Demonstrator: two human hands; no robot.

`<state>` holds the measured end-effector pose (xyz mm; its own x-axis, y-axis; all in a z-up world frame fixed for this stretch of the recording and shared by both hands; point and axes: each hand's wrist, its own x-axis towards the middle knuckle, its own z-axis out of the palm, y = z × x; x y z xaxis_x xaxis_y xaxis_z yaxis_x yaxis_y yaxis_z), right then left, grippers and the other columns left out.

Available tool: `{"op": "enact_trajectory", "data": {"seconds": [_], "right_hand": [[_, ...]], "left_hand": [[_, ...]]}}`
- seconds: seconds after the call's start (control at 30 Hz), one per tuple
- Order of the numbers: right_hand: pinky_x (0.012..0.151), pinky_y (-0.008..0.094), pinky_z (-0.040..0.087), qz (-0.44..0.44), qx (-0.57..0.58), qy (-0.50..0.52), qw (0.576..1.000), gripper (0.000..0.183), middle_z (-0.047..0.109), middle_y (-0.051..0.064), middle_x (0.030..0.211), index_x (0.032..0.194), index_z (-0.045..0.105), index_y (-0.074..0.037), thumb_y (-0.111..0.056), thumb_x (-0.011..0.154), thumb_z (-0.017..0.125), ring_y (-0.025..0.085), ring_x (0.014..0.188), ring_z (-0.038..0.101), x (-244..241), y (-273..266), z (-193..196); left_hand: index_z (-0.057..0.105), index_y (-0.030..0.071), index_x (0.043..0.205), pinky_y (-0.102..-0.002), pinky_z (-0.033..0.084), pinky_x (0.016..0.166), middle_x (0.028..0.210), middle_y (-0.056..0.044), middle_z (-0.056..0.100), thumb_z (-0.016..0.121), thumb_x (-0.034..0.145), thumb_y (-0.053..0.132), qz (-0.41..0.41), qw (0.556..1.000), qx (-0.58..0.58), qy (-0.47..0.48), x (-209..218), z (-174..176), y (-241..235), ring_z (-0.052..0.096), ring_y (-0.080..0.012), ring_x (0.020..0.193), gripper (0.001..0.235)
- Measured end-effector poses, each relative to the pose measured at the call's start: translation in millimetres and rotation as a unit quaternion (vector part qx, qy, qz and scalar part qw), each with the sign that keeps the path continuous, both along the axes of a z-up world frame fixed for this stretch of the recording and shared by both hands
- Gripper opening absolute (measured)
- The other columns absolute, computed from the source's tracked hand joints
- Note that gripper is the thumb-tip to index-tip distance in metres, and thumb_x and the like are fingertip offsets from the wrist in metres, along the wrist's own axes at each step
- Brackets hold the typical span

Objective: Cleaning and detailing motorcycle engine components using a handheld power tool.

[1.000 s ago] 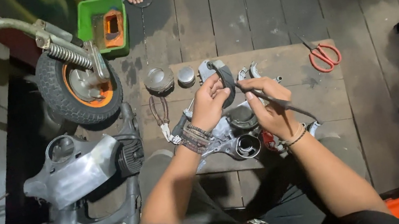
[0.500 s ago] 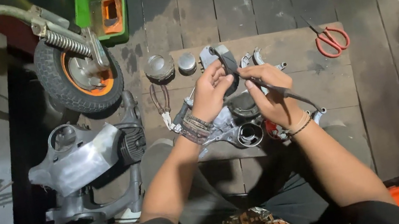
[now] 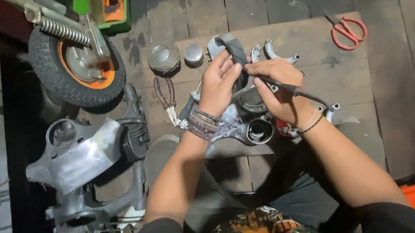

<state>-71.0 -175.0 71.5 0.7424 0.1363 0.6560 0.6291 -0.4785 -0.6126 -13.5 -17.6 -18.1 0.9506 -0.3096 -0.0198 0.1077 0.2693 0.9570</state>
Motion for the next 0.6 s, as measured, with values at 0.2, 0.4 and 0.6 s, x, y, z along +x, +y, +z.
{"op": "enact_trajectory", "data": {"seconds": [0.2,0.4,0.6], "right_hand": [[0.089,0.046,0.055,0.002,-0.016,0.027,1.0,0.017,0.076,0.015,0.106,0.108,0.075,-0.004,0.002,0.096,0.065,0.041,0.099,0.071,0,-3,-11],[0.086,0.048,0.057,0.018,-0.023,0.05,0.998,0.014,0.075,0.02,0.102,0.107,0.074,-0.001,0.0,0.097,0.065,0.044,0.096,0.071,-2,-8,-8],[0.084,0.047,0.057,0.006,-0.004,0.066,0.998,0.014,0.076,0.019,0.103,0.109,0.073,-0.002,-0.003,0.1,0.062,0.043,0.098,0.071,-4,-8,-8]], "left_hand": [[0.038,-0.012,0.149,-0.054,0.042,0.113,0.145,-0.035,0.049,0.07,0.099,0.027,0.027,0.997,0.059,0.032,3,-7,-2,0.045,-0.0413,0.139,0.07],[0.038,-0.014,0.148,-0.047,0.044,0.111,0.138,-0.031,0.055,0.072,0.097,0.024,0.039,0.999,0.004,0.028,1,7,1,0.049,-0.0325,0.135,0.071],[0.038,-0.01,0.15,-0.048,0.045,0.111,0.143,-0.03,0.053,0.067,0.1,0.014,0.008,0.998,-0.035,0.049,-4,19,0,0.049,-0.0344,0.138,0.063]]}}
